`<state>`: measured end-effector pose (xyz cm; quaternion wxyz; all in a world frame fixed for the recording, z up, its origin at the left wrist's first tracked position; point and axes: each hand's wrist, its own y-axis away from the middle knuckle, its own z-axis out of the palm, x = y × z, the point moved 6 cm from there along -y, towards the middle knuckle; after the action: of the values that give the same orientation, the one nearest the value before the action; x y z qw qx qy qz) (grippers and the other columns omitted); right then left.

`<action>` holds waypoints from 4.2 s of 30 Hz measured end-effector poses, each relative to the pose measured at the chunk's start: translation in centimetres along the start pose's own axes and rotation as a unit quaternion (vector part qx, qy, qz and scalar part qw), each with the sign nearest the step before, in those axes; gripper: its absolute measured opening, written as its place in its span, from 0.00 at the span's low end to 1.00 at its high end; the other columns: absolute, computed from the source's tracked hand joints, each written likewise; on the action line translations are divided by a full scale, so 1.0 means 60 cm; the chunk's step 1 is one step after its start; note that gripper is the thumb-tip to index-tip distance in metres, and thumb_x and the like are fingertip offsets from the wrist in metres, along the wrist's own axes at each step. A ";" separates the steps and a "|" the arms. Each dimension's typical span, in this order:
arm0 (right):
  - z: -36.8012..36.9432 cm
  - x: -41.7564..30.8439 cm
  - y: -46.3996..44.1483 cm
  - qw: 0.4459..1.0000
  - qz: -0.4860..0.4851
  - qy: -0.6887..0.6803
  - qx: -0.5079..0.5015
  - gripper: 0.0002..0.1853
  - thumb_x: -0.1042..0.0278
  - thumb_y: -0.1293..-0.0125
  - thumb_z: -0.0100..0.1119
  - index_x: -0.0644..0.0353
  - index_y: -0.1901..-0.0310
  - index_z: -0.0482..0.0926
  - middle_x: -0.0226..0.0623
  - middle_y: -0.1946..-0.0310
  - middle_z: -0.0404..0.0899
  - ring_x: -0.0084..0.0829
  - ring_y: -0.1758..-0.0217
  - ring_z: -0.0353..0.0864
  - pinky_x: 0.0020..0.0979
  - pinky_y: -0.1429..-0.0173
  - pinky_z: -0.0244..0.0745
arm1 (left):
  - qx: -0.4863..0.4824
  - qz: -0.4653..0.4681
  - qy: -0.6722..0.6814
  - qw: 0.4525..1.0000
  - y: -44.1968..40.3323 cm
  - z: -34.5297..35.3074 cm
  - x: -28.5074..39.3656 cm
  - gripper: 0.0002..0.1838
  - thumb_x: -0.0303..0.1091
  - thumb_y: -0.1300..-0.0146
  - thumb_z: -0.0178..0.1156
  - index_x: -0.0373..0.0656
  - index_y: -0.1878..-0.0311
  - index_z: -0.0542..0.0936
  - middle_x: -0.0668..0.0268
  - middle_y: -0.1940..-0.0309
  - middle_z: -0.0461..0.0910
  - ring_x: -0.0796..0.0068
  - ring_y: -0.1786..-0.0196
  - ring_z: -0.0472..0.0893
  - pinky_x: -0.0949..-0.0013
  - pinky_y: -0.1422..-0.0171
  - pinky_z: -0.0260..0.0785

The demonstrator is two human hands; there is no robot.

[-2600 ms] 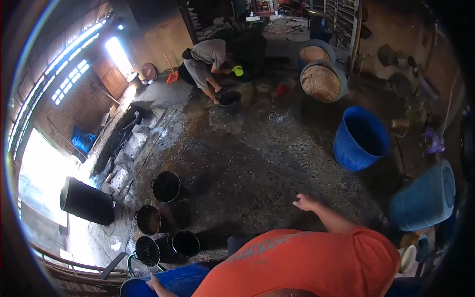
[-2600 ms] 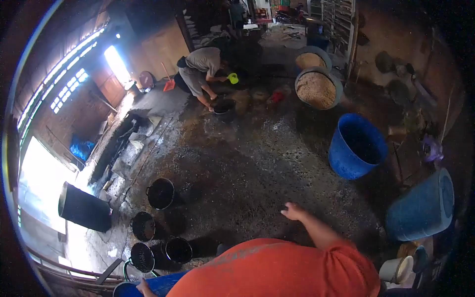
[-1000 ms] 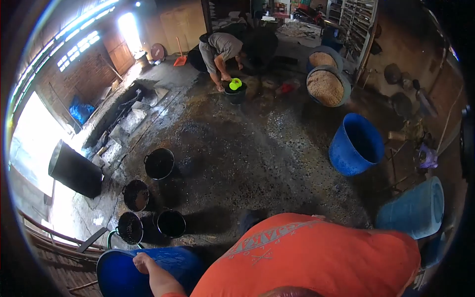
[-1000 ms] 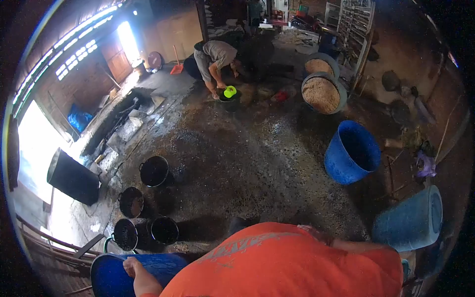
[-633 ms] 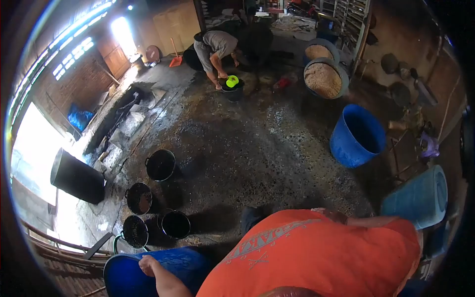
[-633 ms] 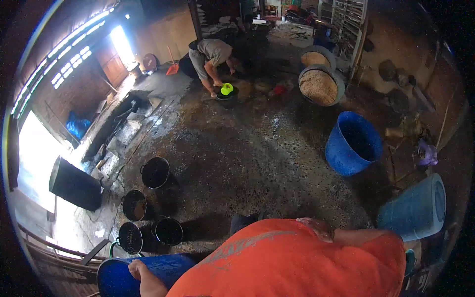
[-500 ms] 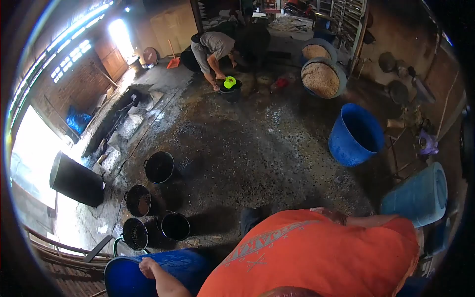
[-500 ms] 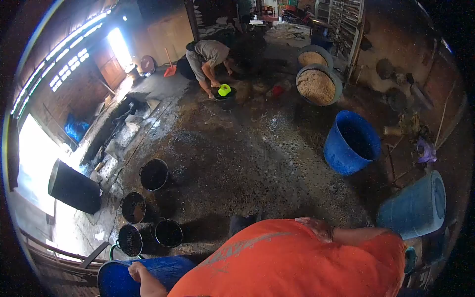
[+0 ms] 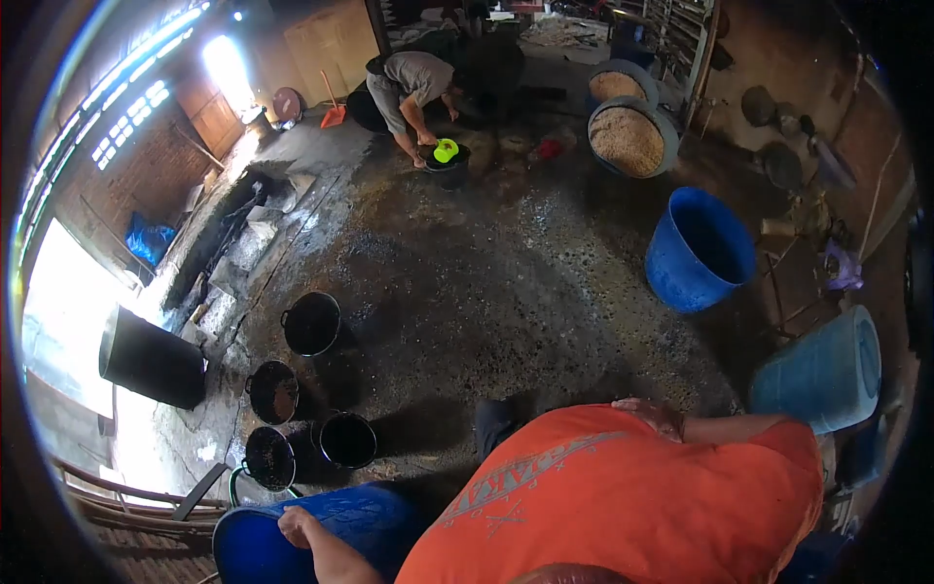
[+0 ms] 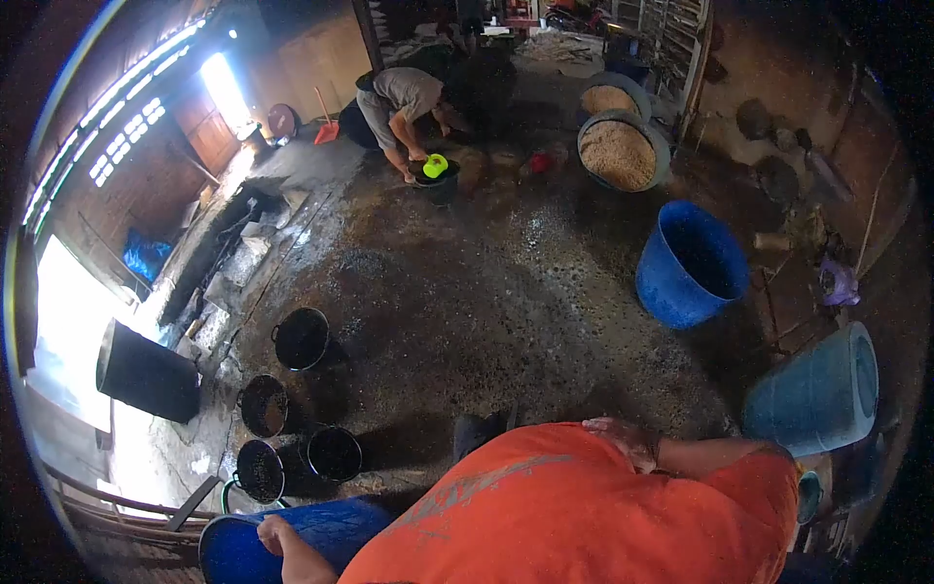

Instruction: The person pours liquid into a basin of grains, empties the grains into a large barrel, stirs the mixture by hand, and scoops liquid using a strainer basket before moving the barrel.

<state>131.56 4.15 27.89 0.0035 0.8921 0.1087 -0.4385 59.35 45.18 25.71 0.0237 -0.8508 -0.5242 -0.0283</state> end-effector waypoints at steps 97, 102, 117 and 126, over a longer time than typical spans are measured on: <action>0.028 0.026 0.013 0.996 -0.068 0.057 0.010 0.69 0.33 0.68 0.78 0.57 0.25 0.54 0.54 0.26 0.55 0.58 0.24 0.58 0.55 0.24 0.56 | 0.010 -0.015 0.018 1.000 0.026 -0.035 0.018 0.28 0.55 0.33 0.56 0.34 0.57 0.87 0.49 0.56 0.87 0.46 0.52 0.87 0.49 0.48 0.80; 0.038 0.043 0.023 0.999 -0.023 0.022 -0.001 0.71 0.35 0.72 0.81 0.56 0.25 0.54 0.54 0.25 0.54 0.57 0.23 0.57 0.55 0.23 0.55 | 0.018 -0.001 0.020 1.000 0.029 -0.039 0.019 0.28 0.55 0.33 0.56 0.34 0.58 0.87 0.49 0.57 0.87 0.47 0.53 0.87 0.49 0.49 0.80; 0.026 0.029 0.005 0.999 -0.047 0.018 0.011 0.64 0.30 0.61 0.73 0.57 0.25 0.56 0.54 0.26 0.55 0.57 0.24 0.58 0.54 0.26 0.58 | 0.018 -0.006 0.018 1.000 0.041 -0.051 0.026 0.30 0.57 0.33 0.55 0.34 0.57 0.87 0.49 0.57 0.87 0.47 0.53 0.87 0.49 0.49 0.80; 0.030 0.035 0.009 0.997 -0.041 0.066 0.004 0.62 0.31 0.60 0.72 0.58 0.26 0.57 0.55 0.26 0.56 0.57 0.25 0.60 0.56 0.25 0.58 | 0.017 0.009 0.028 0.999 0.030 -0.042 0.021 0.29 0.57 0.33 0.55 0.35 0.57 0.87 0.48 0.57 0.87 0.47 0.52 0.87 0.48 0.48 0.79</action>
<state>131.50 3.83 25.11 -0.0251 0.9138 0.1431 -0.3793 61.48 45.33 28.32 0.0536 -0.8540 -0.5157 -0.0430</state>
